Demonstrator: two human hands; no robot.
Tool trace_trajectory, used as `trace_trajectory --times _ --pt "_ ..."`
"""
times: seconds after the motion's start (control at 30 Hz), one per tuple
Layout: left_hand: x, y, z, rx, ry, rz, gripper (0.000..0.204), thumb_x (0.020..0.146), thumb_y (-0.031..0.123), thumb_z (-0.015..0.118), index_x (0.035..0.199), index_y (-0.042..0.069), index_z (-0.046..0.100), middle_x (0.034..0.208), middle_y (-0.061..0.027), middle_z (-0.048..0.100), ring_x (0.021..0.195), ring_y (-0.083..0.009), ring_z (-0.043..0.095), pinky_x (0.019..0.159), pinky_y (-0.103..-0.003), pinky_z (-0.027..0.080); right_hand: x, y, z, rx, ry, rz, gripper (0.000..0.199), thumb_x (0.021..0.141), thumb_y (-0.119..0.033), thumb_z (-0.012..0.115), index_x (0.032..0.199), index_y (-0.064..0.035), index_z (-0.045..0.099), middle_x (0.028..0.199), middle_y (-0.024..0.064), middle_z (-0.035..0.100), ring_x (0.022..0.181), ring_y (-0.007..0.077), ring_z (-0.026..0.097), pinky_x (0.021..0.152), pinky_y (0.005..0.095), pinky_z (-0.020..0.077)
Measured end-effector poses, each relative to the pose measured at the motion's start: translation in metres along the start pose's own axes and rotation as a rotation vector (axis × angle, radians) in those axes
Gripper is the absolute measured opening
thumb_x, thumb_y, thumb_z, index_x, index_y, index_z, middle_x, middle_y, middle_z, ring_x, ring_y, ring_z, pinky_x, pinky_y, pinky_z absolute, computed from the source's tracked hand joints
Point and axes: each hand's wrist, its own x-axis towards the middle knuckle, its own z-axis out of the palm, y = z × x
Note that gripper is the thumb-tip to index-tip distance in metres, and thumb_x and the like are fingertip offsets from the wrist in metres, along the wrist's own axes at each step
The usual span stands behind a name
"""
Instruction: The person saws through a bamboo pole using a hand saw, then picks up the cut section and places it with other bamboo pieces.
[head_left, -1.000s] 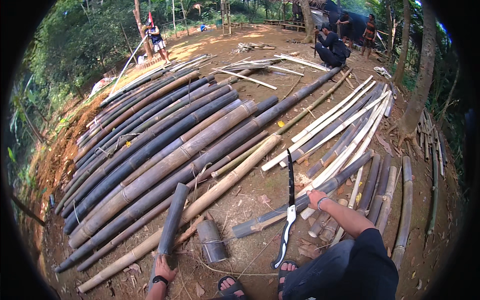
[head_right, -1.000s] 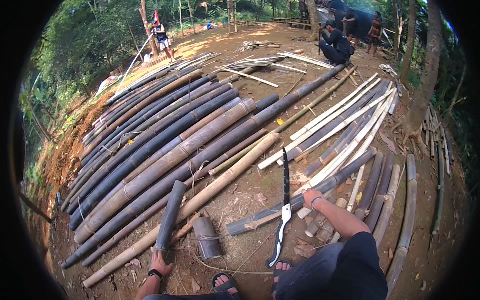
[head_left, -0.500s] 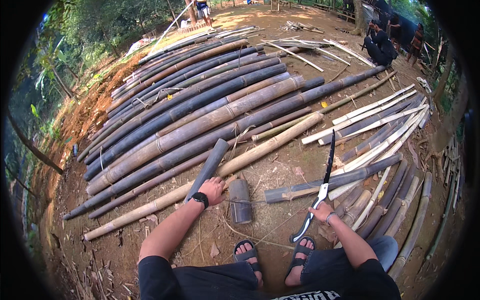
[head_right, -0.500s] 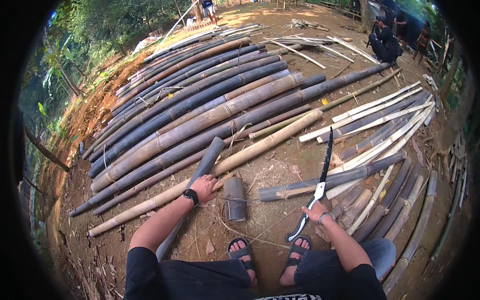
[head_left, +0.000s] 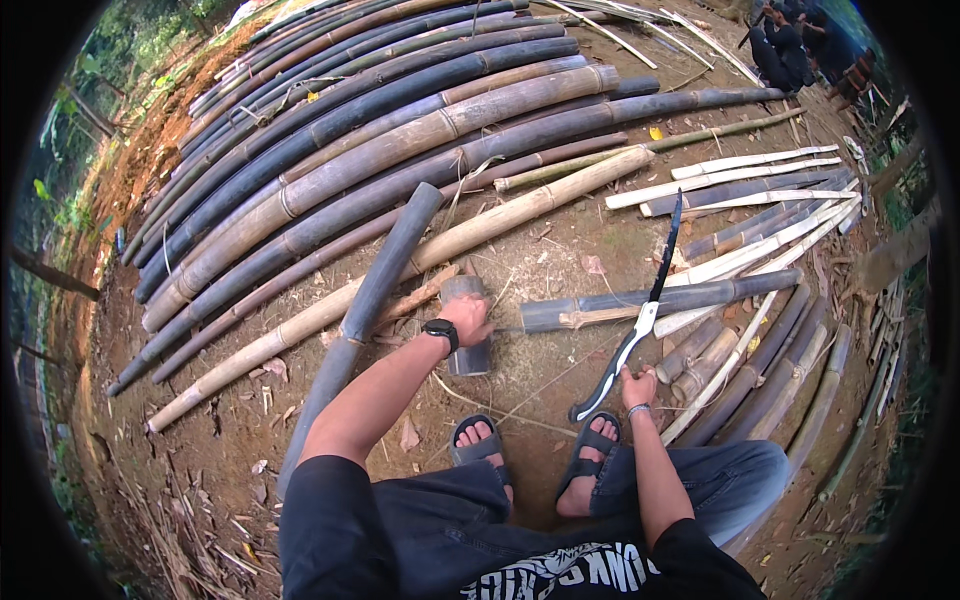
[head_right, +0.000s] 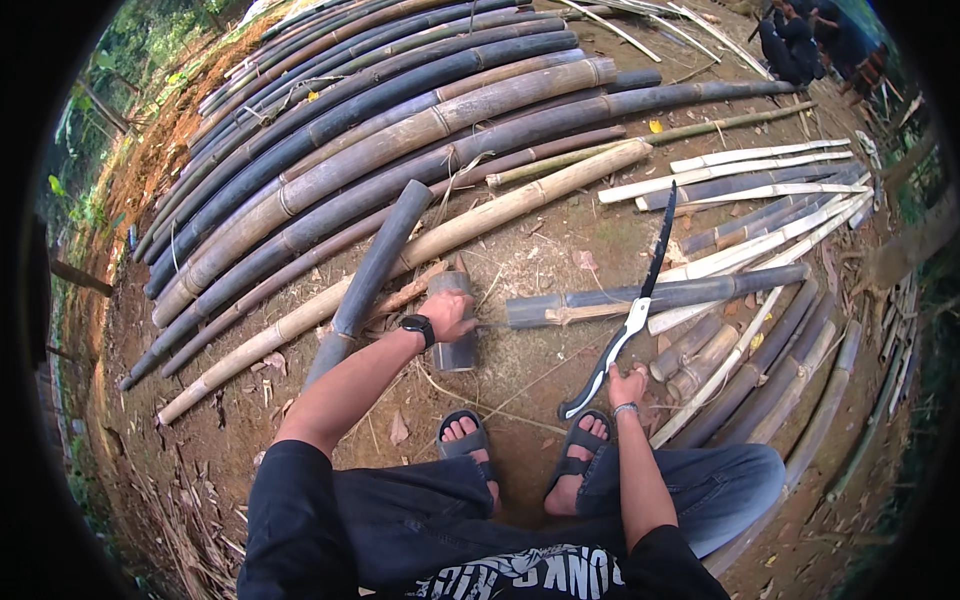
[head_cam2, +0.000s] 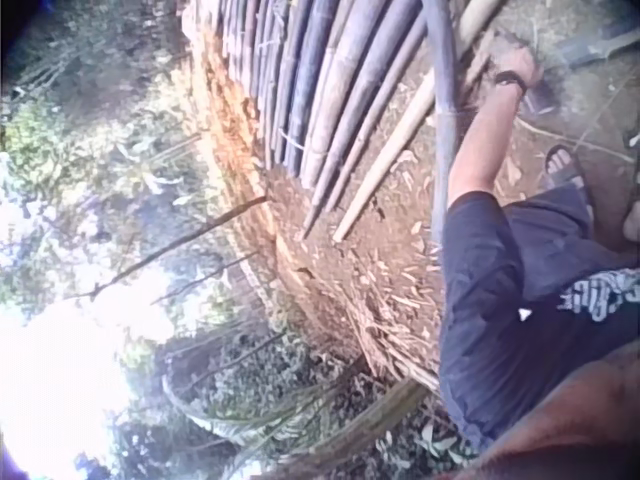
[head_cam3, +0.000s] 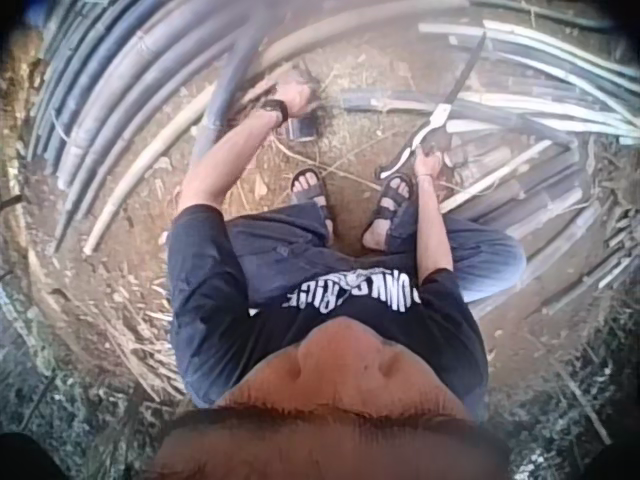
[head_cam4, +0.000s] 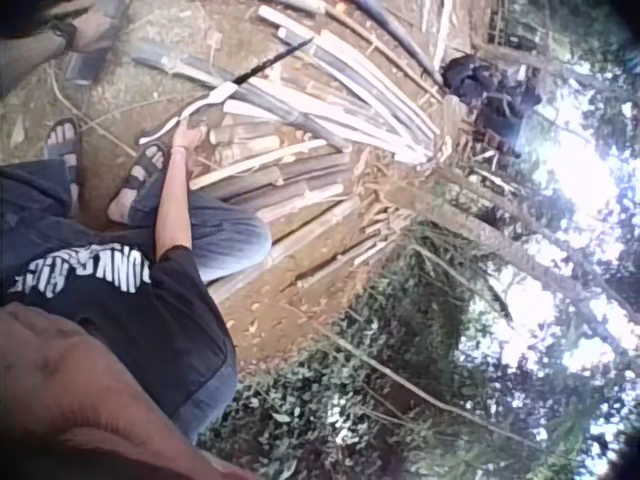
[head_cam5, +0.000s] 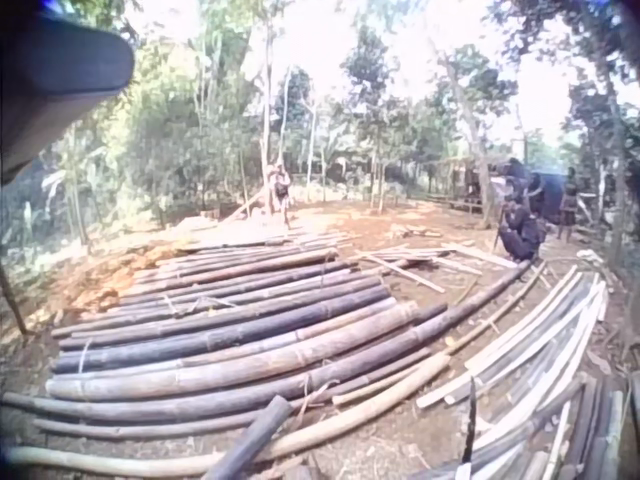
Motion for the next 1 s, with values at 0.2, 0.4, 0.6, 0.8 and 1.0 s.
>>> trace_trajectory --times 0.2,0.4,0.6,0.8,1.0 --pt "0.032 0.026 0.027 -0.057 -0.084 -0.021 0.042 0.081 0.037 0.067 0.102 0.001 0.067 0.097 -0.0236 0.067 0.100 -0.0382 0.063 0.087 -0.045 0.051 0.013 0.019 0.023 0.198 -0.003 0.088 0.061 0.074 -0.034 0.081 0.114 0.0043 0.055 0.096 0.0190 0.062 0.086 0.0309 0.062 0.078 0.0395 0.0496" --pt "0.049 0.039 0.045 -0.138 -0.156 -0.096 0.045 0.079 0.039 0.069 0.098 -0.002 0.064 0.098 -0.0236 0.067 0.099 -0.0359 0.064 0.086 -0.043 0.051 -0.005 -0.030 0.003 0.131 0.316 -0.180 0.055 0.072 -0.018 0.078 0.117 0.0001 0.051 0.107 0.0186 0.056 0.099 0.0319 0.056 0.089 0.0402 0.0445" --pt "0.053 0.044 0.051 -0.322 -0.152 -0.238 0.030 0.078 0.029 0.069 0.095 0.003 0.067 0.097 -0.0218 0.068 0.097 -0.0353 0.065 0.087 -0.042 0.051 -0.004 -0.124 0.006 -0.248 -0.152 -0.943 0.075 0.069 -0.019 0.077 0.135 -0.0067 0.042 0.129 0.0191 0.046 0.122 0.0380 0.044 0.105 0.0470 0.0344" --pt "0.052 0.041 0.058 -0.415 -0.022 -0.238 0.020 0.077 0.022 0.071 0.085 0.004 0.073 0.080 -0.0193 0.070 0.081 -0.0318 0.070 0.077 -0.039 0.055 0.023 -0.165 0.040 -0.460 -0.325 -1.196 0.080 0.064 -0.020 0.083 0.133 -0.0081 0.043 0.130 0.0162 0.046 0.125 0.0345 0.044 0.108 0.0450 0.0330" --pt "0.052 0.037 0.057 -0.451 -0.034 -0.251 0.019 0.076 0.021 0.071 0.084 0.004 0.073 0.078 -0.0185 0.070 0.078 -0.0302 0.070 0.076 -0.039 0.055 0.043 -0.164 0.053 -0.458 -0.440 -1.211 0.073 0.064 -0.021 0.083 0.128 -0.0116 0.049 0.128 0.0105 0.052 0.121 0.0291 0.048 0.107 0.0427 0.0337"
